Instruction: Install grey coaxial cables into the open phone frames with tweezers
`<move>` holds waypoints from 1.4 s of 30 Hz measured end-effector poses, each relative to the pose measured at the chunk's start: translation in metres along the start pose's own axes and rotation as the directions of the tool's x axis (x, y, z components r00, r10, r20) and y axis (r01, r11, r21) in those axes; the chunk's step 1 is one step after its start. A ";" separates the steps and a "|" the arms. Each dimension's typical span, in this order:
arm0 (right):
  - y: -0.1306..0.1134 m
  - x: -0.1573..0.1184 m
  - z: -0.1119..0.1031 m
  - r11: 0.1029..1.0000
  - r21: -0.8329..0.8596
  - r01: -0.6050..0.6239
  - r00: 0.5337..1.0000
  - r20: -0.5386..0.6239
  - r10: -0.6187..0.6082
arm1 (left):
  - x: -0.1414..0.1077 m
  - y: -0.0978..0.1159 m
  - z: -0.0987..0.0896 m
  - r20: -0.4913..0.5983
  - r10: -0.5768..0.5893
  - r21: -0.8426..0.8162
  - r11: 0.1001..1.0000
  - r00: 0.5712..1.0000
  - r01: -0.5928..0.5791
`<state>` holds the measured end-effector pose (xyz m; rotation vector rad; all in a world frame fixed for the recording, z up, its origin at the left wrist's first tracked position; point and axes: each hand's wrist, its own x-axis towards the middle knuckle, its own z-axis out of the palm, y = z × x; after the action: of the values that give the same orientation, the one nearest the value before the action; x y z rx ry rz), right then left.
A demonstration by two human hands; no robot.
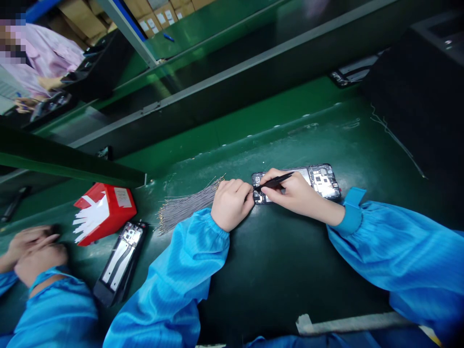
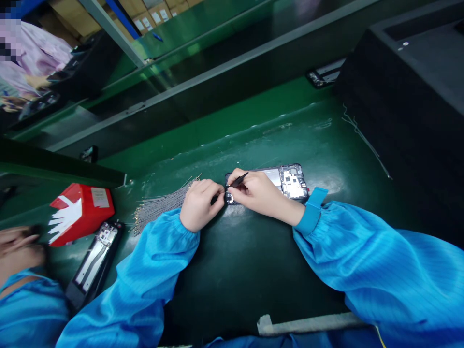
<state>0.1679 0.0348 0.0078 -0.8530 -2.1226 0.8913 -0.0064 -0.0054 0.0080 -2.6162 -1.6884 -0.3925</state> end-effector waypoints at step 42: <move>0.001 0.000 0.001 0.999 0.012 0.035 0.999 -0.004 -0.035 | 0.000 0.000 0.001 0.010 0.015 0.005 1.000 1.000 -0.015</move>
<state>0.1676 0.0350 0.0068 -0.8080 -2.1212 0.8826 -0.0066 -0.0055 0.0072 -2.6297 -1.6695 -0.3748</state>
